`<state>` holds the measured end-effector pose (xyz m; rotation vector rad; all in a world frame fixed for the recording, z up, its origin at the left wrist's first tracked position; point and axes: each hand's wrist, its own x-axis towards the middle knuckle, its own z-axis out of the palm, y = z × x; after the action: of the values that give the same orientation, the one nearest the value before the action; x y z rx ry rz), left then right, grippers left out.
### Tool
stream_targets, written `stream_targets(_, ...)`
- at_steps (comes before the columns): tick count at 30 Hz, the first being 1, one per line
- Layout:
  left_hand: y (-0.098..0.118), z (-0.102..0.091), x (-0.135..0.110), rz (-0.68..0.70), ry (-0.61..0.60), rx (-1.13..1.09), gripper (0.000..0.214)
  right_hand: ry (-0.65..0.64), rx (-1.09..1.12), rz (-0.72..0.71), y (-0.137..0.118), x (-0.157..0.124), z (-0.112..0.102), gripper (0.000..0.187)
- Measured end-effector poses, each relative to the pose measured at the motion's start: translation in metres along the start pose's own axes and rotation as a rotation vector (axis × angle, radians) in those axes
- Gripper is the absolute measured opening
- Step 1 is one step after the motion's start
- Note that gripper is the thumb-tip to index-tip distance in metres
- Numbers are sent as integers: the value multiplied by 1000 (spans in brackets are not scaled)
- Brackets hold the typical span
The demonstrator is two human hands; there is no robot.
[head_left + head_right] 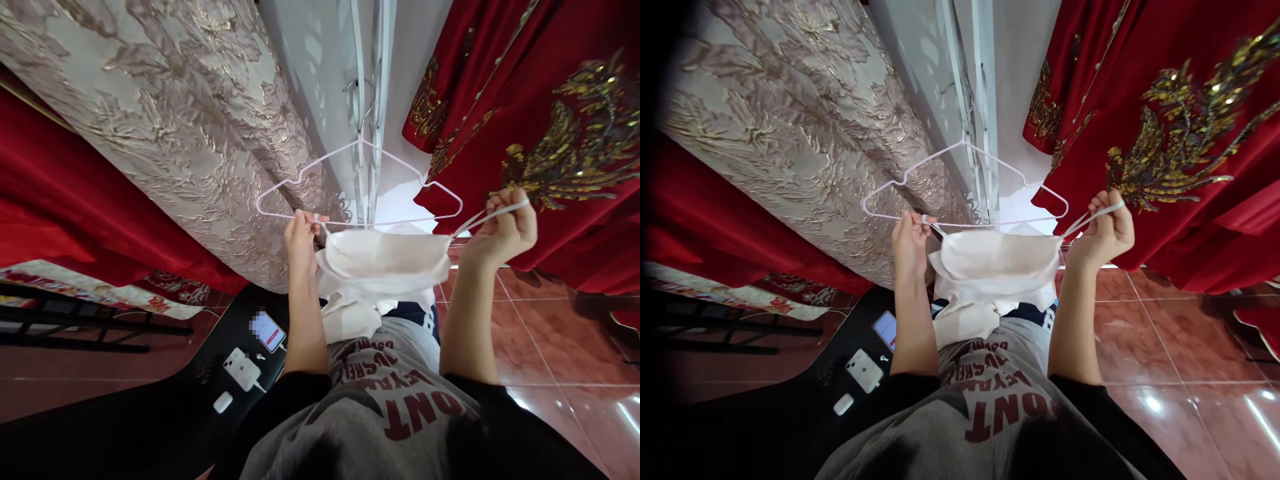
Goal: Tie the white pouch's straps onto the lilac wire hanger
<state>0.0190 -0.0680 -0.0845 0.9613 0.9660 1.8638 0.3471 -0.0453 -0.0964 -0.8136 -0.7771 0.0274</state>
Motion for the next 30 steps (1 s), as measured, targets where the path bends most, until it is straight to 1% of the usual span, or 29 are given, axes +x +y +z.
stream_targets(2,-5,1,-1,7,-13,28,49,-113,-17,-52,-23,-16,7,27)
stream_targets(3,-8,2,-3,-5,-21,39,49,-275,-46,-62,-35,-25,15,25)
stream_targets(4,-9,3,-5,-21,-30,48,49,-523,-99,-37,-45,-34,24,25)
stream_targets(5,-10,4,-7,-33,-38,59,49,-730,-153,-15,-54,-43,35,27)
stream_targets(6,-10,4,-9,-36,-41,76,49,-881,-200,-5,-59,-51,44,29)
stream_targets(7,-9,3,-11,-30,-40,100,47,-1000,-237,13,-61,-58,52,31)
stream_targets(8,-7,1,-13,-21,-39,126,45,-1073,-262,24,-61,-64,57,33)
stream_targets(9,-5,-2,-13,-15,-40,149,42,-1109,-273,33,-60,-68,60,34)
stream_targets(11,0,-11,-13,-17,-56,161,32,-1114,-257,48,-54,-72,60,34)
stream_targets(13,4,-23,-9,18,-39,128,21,-1066,-202,71,-51,-70,54,33)
stream_targets(15,6,-37,-2,145,66,102,18,-1010,-155,105,-50,-66,49,32)
stream_targets(18,7,-58,9,395,267,131,18,-966,-146,133,-54,-61,44,30)
stream_targets(19,8,-64,13,457,306,159,17,-958,-150,137,-56,-61,44,30)
stream_targets(21,12,-73,20,526,321,208,16,-949,-148,142,-59,-60,43,29)
stream_targets(23,19,-78,27,526,262,236,24,-939,-145,138,-60,-60,42,30)
stream_targets(25,31,-76,36,461,138,248,42,-933,-150,125,-60,-61,41,32)
stream_targets(27,47,-68,45,353,-30,277,57,-932,-165,114,-60,-61,40,34)
stream_targets(28,55,-62,49,297,-114,300,61,-939,-171,108,-60,-62,40,35)
stream_targets(30,70,-46,58,211,-240,366,59,-957,-181,88,-62,-65,40,38)
